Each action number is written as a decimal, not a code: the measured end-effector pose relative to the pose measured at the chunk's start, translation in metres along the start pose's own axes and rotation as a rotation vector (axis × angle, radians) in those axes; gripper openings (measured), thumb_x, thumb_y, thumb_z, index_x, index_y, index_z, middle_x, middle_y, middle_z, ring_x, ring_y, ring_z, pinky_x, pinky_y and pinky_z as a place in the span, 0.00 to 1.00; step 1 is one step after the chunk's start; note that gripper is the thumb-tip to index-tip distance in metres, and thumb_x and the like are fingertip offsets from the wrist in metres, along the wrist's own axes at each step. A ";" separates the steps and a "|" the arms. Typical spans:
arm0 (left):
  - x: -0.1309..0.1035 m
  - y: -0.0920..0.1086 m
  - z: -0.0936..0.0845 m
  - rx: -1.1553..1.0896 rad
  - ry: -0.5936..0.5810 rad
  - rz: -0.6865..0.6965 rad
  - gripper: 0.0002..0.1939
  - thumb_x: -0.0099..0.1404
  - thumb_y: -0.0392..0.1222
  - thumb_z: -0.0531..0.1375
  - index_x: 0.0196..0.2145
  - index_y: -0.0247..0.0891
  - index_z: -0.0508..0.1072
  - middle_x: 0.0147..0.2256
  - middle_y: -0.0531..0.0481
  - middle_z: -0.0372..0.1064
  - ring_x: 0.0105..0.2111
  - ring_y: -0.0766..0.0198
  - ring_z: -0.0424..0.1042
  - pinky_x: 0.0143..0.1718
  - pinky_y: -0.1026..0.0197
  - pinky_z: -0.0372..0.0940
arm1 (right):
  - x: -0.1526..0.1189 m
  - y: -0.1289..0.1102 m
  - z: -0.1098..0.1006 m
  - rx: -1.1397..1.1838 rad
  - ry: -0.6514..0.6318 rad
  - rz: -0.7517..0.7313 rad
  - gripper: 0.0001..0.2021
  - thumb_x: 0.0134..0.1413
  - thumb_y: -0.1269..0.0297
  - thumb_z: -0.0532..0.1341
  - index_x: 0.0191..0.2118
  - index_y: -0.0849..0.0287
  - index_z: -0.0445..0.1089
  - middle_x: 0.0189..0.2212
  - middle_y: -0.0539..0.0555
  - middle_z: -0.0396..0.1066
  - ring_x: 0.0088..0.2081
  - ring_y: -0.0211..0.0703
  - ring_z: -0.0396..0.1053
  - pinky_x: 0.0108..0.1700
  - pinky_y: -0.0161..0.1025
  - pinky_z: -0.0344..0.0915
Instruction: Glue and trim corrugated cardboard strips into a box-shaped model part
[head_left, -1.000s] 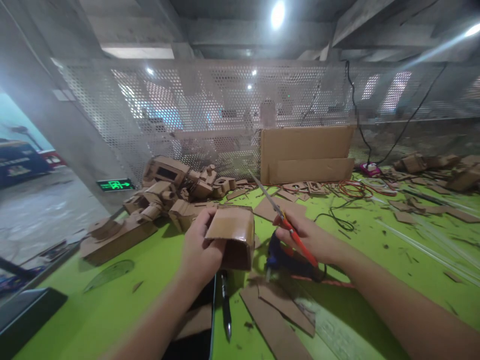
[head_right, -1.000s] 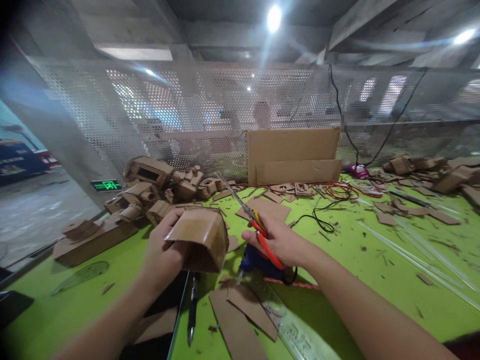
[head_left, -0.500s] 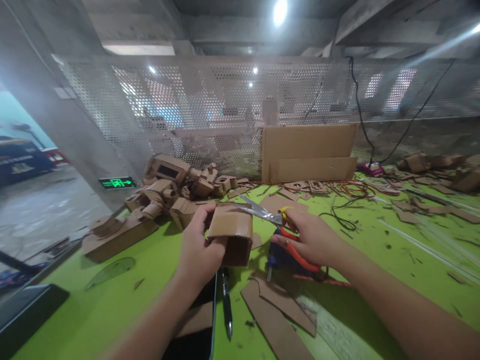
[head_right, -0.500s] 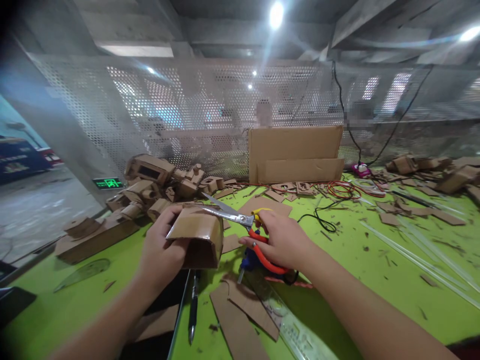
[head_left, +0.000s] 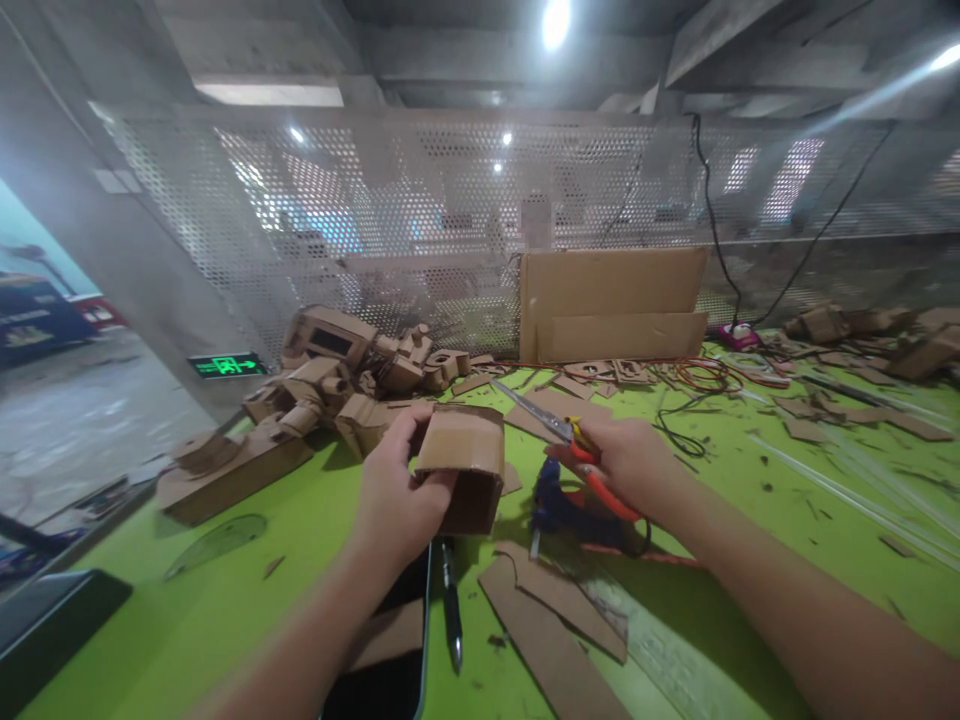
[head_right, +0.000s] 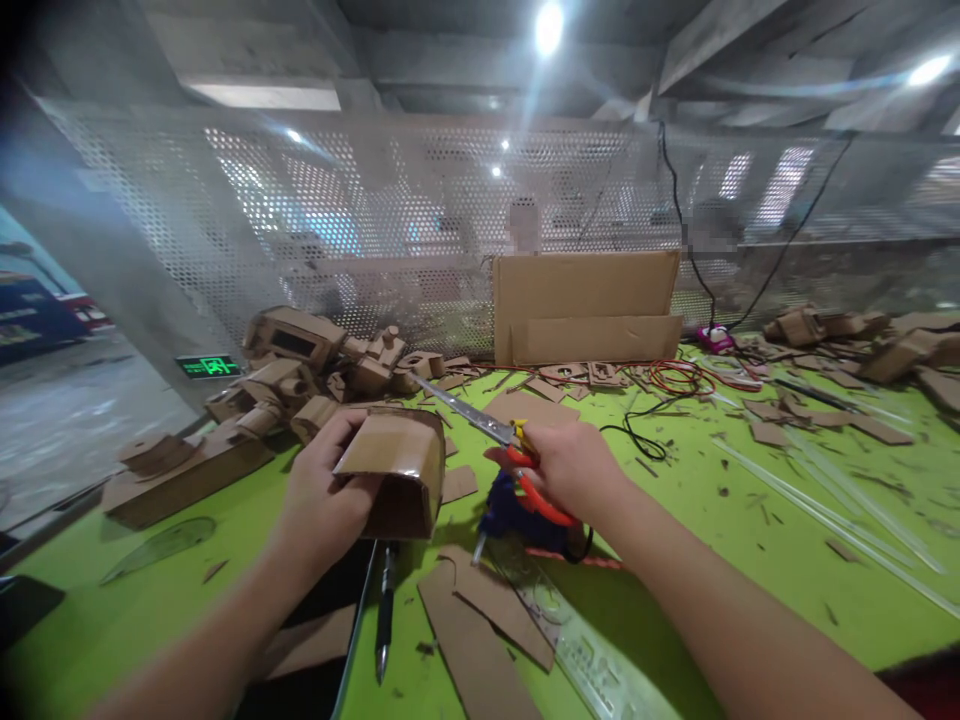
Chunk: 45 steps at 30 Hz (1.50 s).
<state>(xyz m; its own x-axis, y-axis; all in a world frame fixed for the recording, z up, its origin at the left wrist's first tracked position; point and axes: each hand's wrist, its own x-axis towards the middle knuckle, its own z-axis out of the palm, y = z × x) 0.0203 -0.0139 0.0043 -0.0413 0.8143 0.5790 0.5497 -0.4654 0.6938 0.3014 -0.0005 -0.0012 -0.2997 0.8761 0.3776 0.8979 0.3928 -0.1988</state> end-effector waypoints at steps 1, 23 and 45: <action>0.000 0.000 0.000 0.010 -0.001 0.002 0.19 0.53 0.38 0.61 0.45 0.40 0.72 0.39 0.48 0.77 0.38 0.52 0.77 0.41 0.55 0.72 | 0.001 0.000 0.000 0.066 0.018 0.014 0.22 0.66 0.44 0.58 0.27 0.55 0.64 0.23 0.53 0.68 0.25 0.42 0.59 0.30 0.39 0.50; -0.019 0.003 0.005 0.191 -0.213 0.331 0.34 0.50 0.31 0.63 0.56 0.44 0.71 0.49 0.46 0.80 0.47 0.48 0.80 0.48 0.47 0.76 | -0.009 -0.022 0.011 0.763 -0.066 0.088 0.20 0.59 0.43 0.67 0.38 0.57 0.78 0.24 0.49 0.69 0.26 0.42 0.65 0.27 0.38 0.61; -0.003 -0.001 -0.004 0.202 0.097 0.201 0.20 0.59 0.37 0.64 0.50 0.37 0.76 0.44 0.48 0.81 0.41 0.56 0.82 0.47 0.57 0.74 | 0.000 -0.014 -0.019 0.049 -0.296 0.013 0.28 0.63 0.31 0.56 0.34 0.54 0.64 0.31 0.54 0.73 0.30 0.46 0.65 0.31 0.38 0.50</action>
<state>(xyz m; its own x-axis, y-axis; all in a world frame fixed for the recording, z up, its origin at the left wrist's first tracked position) 0.0168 -0.0174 0.0035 0.0107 0.6713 0.7411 0.7095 -0.5273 0.4675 0.2951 -0.0113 0.0186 -0.3754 0.9218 0.0964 0.8878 0.3875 -0.2485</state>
